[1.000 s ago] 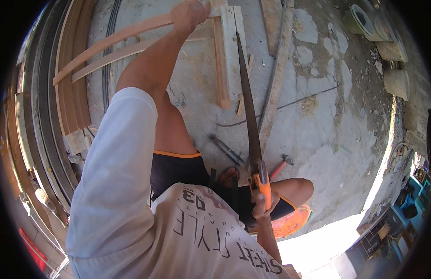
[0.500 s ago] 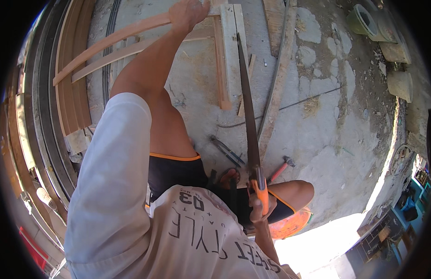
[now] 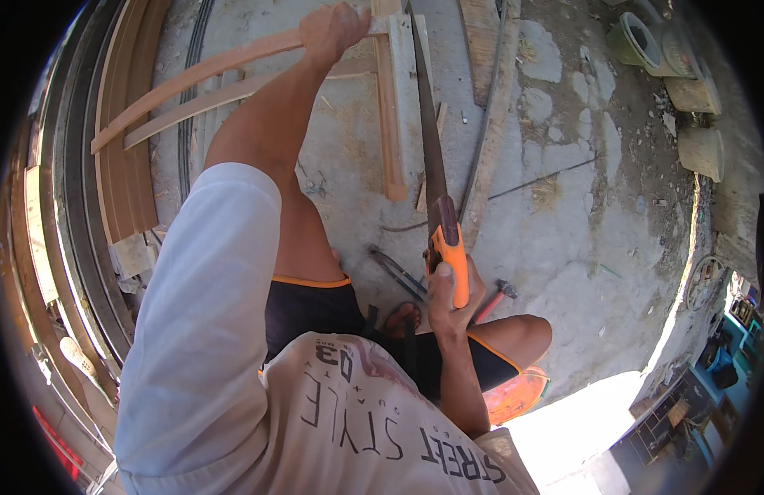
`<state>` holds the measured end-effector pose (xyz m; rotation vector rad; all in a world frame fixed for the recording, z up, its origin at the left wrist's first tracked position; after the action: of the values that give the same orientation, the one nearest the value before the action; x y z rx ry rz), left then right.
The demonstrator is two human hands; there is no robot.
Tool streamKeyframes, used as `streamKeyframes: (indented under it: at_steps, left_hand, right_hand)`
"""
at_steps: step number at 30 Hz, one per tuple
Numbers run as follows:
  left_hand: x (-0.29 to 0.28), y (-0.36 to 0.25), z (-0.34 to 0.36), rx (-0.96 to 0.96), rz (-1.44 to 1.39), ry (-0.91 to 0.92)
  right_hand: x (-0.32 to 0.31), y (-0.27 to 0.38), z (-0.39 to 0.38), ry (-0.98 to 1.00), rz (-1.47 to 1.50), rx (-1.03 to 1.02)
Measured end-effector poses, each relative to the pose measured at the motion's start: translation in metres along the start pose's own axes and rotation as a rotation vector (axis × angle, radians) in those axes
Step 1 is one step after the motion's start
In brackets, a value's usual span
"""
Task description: The person kneels on a concrete floor and uses a hand saw to cut a piece of light-colored wood. They hold the wood steady with one hand and saw with the other, occasionally pausing to adjust the wood or inspect the cut.
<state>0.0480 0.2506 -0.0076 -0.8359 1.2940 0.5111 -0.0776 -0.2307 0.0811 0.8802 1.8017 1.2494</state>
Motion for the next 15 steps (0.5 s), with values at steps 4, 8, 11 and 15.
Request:
streamKeyframes:
  at_steps: [4, 8, 11, 15]
  left_hand:
    - [-0.001, 0.004, -0.002, -0.030, -0.066, -0.037]
    - [-0.005, 0.002, -0.009, -0.004, 0.007, 0.025]
    - [-0.006, -0.003, -0.007, 0.004, -0.003, 0.028]
    - [-0.003, -0.005, -0.008, 0.043, -0.015, 0.025]
  right_hand:
    - [-0.028, 0.032, -0.038, 0.092, -0.043, 0.172]
    - [-0.078, 0.073, -0.128, 0.034, -0.166, 0.124]
    - [-0.074, 0.084, -0.115, -0.022, -0.177, 0.061]
    - [-0.007, 0.065, 0.016, 0.120, -0.070, 0.113]
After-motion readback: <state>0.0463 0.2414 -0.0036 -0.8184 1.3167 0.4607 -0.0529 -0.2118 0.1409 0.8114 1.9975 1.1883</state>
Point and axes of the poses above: each hand's wrist, its own z-axis towards the middle knuckle, its own x-axis out of the palm, y = z × x, the point moved 5 cm from there along z, towards the middle knuckle, and after that the axes turned 1 degree about -x, right-handed, at the moved point
